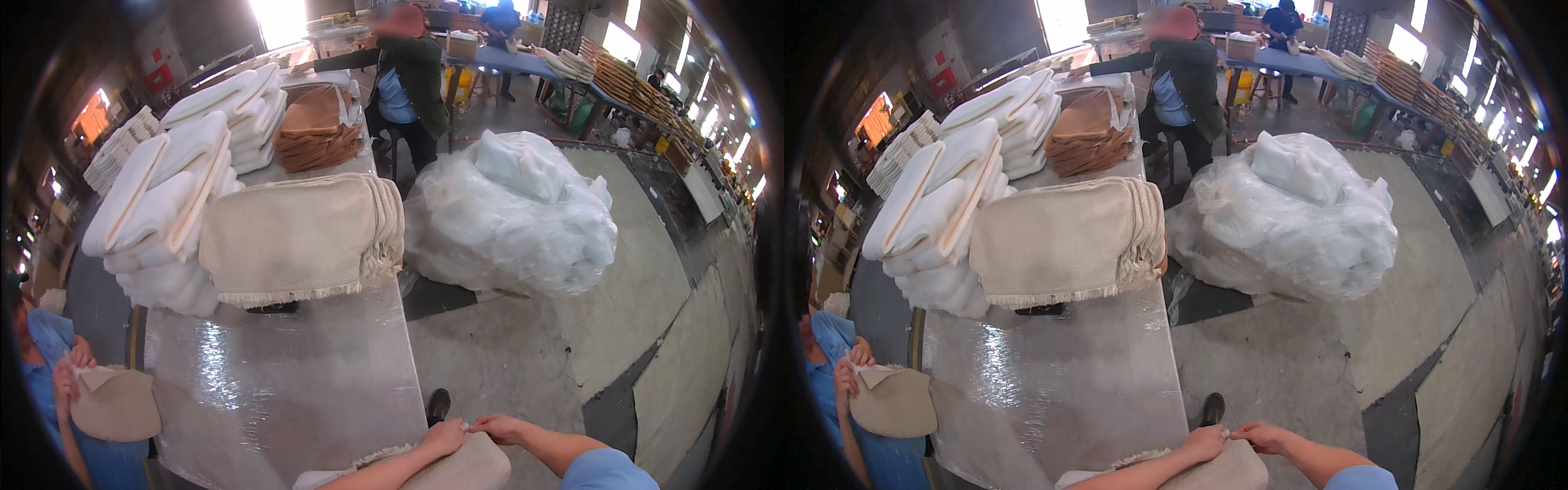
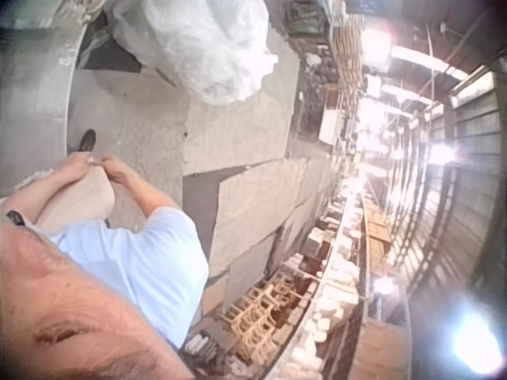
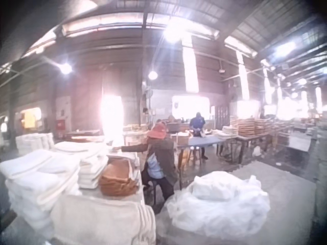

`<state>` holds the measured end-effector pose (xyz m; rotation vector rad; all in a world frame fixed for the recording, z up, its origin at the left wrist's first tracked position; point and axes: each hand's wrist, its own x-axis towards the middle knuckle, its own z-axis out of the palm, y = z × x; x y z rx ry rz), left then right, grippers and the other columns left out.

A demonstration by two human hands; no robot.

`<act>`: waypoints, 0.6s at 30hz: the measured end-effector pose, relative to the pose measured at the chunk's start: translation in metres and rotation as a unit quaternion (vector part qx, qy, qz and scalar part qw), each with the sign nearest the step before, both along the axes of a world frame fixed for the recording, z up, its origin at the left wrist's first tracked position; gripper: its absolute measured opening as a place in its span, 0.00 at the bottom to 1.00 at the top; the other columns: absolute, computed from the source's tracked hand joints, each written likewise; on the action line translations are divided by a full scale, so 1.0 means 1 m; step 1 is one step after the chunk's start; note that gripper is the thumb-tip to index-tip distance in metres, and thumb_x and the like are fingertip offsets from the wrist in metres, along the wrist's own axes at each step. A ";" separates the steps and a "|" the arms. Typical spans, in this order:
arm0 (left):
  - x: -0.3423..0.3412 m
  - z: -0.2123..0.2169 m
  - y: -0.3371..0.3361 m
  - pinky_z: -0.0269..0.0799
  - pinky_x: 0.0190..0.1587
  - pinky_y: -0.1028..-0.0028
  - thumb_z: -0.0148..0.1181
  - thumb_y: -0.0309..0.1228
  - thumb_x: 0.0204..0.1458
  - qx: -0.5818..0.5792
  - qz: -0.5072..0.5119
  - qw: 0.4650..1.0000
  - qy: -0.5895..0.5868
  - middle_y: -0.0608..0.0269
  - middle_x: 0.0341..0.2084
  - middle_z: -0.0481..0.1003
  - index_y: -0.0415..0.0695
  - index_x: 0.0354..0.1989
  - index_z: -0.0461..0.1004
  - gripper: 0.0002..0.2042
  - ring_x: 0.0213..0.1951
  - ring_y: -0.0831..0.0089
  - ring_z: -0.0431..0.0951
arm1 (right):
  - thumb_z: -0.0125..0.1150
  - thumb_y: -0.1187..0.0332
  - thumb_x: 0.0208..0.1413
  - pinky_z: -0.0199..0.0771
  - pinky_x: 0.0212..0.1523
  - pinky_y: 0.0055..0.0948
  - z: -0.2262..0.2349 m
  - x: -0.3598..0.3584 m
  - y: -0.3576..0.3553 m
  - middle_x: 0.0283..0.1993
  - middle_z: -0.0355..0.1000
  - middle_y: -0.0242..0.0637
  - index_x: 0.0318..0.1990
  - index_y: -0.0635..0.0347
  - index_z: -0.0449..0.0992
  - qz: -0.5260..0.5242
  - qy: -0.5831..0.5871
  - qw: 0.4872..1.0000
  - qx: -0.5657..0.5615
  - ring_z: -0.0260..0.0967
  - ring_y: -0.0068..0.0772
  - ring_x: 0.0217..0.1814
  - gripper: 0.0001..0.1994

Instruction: The person folds beige cloths on a metal table, aligning edges and stacking them. Another worker across the table performs similar folding tasks. The camera wearer handles cloths one at a time, smoothing and folding them before placing them in a stack.

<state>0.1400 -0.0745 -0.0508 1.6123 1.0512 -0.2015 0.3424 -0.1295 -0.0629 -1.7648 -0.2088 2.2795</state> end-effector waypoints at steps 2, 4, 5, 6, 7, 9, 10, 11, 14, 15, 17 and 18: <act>-0.008 -0.010 0.001 0.74 0.51 0.50 0.53 0.47 0.66 -0.007 -0.014 0.998 -0.062 0.38 0.44 0.81 0.42 0.47 0.77 0.19 0.50 0.43 0.81 | 0.68 0.64 0.66 0.78 0.43 0.30 0.012 0.007 0.008 0.38 0.77 0.28 0.42 0.57 0.80 0.032 0.008 0.999 -0.002 0.75 0.24 0.41 0.07; -0.017 -0.001 0.009 0.74 0.49 0.54 0.55 0.50 0.66 -0.143 -0.021 0.987 -0.075 0.42 0.42 0.81 0.41 0.45 0.77 0.21 0.47 0.47 0.81 | 0.69 0.64 0.66 0.78 0.43 0.29 0.019 0.012 0.006 0.38 0.77 0.27 0.42 0.57 0.80 0.067 0.003 0.998 0.014 0.74 0.23 0.41 0.08; -0.019 0.005 0.015 0.74 0.49 0.55 0.56 0.51 0.65 -0.206 -0.024 0.975 -0.080 0.44 0.41 0.81 0.40 0.45 0.77 0.22 0.46 0.49 0.81 | 0.69 0.63 0.66 0.77 0.42 0.29 0.020 0.013 0.008 0.37 0.77 0.27 0.41 0.58 0.80 0.087 -0.004 0.995 0.042 0.74 0.23 0.40 0.08; -0.017 0.001 0.016 0.73 0.46 0.57 0.59 0.52 0.64 -0.201 -0.016 0.974 -0.103 0.47 0.38 0.80 0.39 0.44 0.76 0.23 0.42 0.53 0.81 | 0.70 0.63 0.65 0.76 0.41 0.29 0.020 0.012 0.012 0.36 0.77 0.27 0.40 0.58 0.81 0.108 -0.011 0.992 0.071 0.73 0.23 0.39 0.09; -0.015 -0.002 0.015 0.73 0.47 0.56 0.59 0.51 0.64 -0.153 -0.029 0.983 -0.096 0.46 0.39 0.81 0.39 0.44 0.76 0.23 0.43 0.51 0.81 | 0.70 0.63 0.65 0.75 0.40 0.28 0.021 0.010 0.012 0.35 0.78 0.27 0.39 0.59 0.81 0.151 -0.066 0.979 0.120 0.73 0.22 0.38 0.09; -0.014 -0.001 0.009 0.74 0.47 0.54 0.58 0.50 0.65 -0.063 -0.055 0.993 -0.080 0.43 0.40 0.81 0.40 0.45 0.76 0.21 0.45 0.47 0.82 | 0.70 0.64 0.65 0.73 0.38 0.28 0.023 -0.001 0.002 0.32 0.78 0.27 0.37 0.60 0.80 0.230 -0.171 0.935 0.210 0.72 0.21 0.35 0.09; -0.011 0.002 0.003 0.74 0.47 0.52 0.58 0.49 0.65 -0.037 -0.031 0.997 -0.057 0.42 0.41 0.81 0.40 0.46 0.76 0.20 0.45 0.45 0.82 | 0.70 0.64 0.65 0.73 0.37 0.29 0.023 -0.005 0.000 0.31 0.78 0.27 0.36 0.60 0.80 0.229 -0.198 0.926 0.225 0.71 0.21 0.35 0.10; -0.006 0.005 -0.005 0.74 0.47 0.50 0.57 0.47 0.65 -0.010 -0.007 0.999 -0.035 0.41 0.41 0.81 0.41 0.46 0.76 0.19 0.46 0.43 0.82 | 0.70 0.65 0.65 0.72 0.36 0.29 0.023 -0.008 -0.002 0.30 0.77 0.28 0.35 0.61 0.80 0.226 -0.225 0.917 0.239 0.70 0.21 0.34 0.10; 0.002 0.011 -0.010 0.74 0.48 0.46 0.56 0.45 0.64 0.019 0.021 1.000 -0.011 0.38 0.43 0.81 0.42 0.48 0.76 0.17 0.49 0.37 0.80 | 0.70 0.66 0.64 0.72 0.34 0.31 0.005 -0.011 -0.013 0.30 0.78 0.30 0.34 0.61 0.78 0.167 -0.228 0.934 0.216 0.71 0.21 0.33 0.10; 0.003 0.009 -0.009 0.74 0.49 0.44 0.56 0.44 0.64 0.024 0.024 0.999 -0.007 0.37 0.44 0.81 0.43 0.48 0.76 0.16 0.49 0.36 0.80 | 0.70 0.66 0.64 0.72 0.34 0.32 0.003 -0.014 -0.010 0.31 0.78 0.31 0.33 0.61 0.78 0.137 -0.213 0.946 0.202 0.71 0.22 0.33 0.10; 0.005 0.004 -0.011 0.74 0.49 0.44 0.55 0.43 0.64 0.019 0.012 1.000 0.019 0.36 0.43 0.81 0.42 0.49 0.75 0.16 0.49 0.35 0.80 | 0.70 0.68 0.63 0.73 0.33 0.33 0.002 -0.016 -0.012 0.31 0.78 0.32 0.33 0.60 0.78 0.067 -0.175 0.973 0.133 0.72 0.24 0.33 0.09; 0.007 0.002 -0.010 0.74 0.49 0.43 0.55 0.42 0.64 0.016 0.005 0.999 0.031 0.36 0.43 0.81 0.42 0.49 0.75 0.16 0.49 0.35 0.80 | 0.70 0.69 0.62 0.73 0.32 0.34 0.001 -0.017 -0.011 0.32 0.78 0.33 0.33 0.60 0.78 0.032 -0.156 0.982 0.098 0.72 0.24 0.33 0.08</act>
